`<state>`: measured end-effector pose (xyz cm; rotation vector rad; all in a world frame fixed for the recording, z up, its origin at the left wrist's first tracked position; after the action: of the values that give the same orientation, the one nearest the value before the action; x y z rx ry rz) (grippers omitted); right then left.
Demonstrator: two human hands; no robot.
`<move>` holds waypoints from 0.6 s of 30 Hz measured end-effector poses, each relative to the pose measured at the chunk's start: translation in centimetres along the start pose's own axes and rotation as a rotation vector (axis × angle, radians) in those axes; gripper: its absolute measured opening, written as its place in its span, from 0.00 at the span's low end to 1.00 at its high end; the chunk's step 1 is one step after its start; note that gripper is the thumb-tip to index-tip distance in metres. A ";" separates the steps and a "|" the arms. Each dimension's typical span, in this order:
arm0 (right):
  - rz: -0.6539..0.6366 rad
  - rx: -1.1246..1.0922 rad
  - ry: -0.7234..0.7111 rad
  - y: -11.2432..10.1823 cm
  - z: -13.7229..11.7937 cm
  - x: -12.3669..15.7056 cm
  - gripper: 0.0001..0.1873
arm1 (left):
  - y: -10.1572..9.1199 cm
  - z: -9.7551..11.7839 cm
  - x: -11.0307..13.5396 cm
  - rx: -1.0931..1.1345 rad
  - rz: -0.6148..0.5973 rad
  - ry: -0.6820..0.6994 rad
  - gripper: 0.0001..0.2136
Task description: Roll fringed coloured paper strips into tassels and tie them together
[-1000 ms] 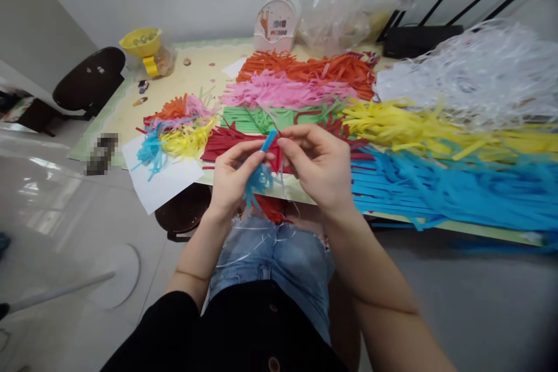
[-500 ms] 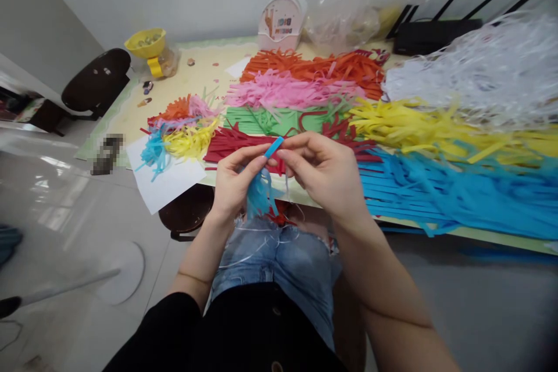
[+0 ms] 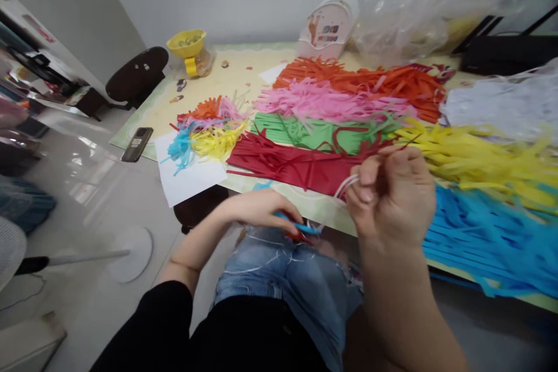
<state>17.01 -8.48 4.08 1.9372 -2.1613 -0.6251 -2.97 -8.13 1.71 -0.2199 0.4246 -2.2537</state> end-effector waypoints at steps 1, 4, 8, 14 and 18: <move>-0.054 0.004 0.035 -0.1 -0.1 0.3 0.14 | -2.1 -0.6 -0.6 -0.060 -0.019 -0.028 0.08; -0.204 0.063 0.084 -0.3 -0.3 1.5 0.12 | -11.7 -3.2 -2.5 -0.439 0.589 -0.158 0.13; -0.283 0.075 0.060 -0.3 -0.7 2.7 0.09 | -21.2 -7.7 -3.9 -0.839 0.702 -0.517 0.17; -0.259 0.120 0.043 -0.5 -1.2 2.9 0.12 | -23.9 -9.8 -3.8 -0.896 0.553 -0.530 0.15; -0.241 0.140 0.058 -0.8 -1.0 2.8 0.12 | -26.1 -8.0 -3.5 -0.777 0.724 -0.474 0.18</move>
<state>17.78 -11.50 4.23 2.2813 -2.0024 -0.4567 -21.17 12.36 3.91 -0.8283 0.9251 -1.1950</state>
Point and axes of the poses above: each hand's wrist, its own x-axis away from the middle knuckle, its own y-axis out of the palm, z = x × y, the point moved 2 cm from there along -x, towards the middle knuckle, and after that the axes turned 14 degrees about x, right-handed, at the moved point
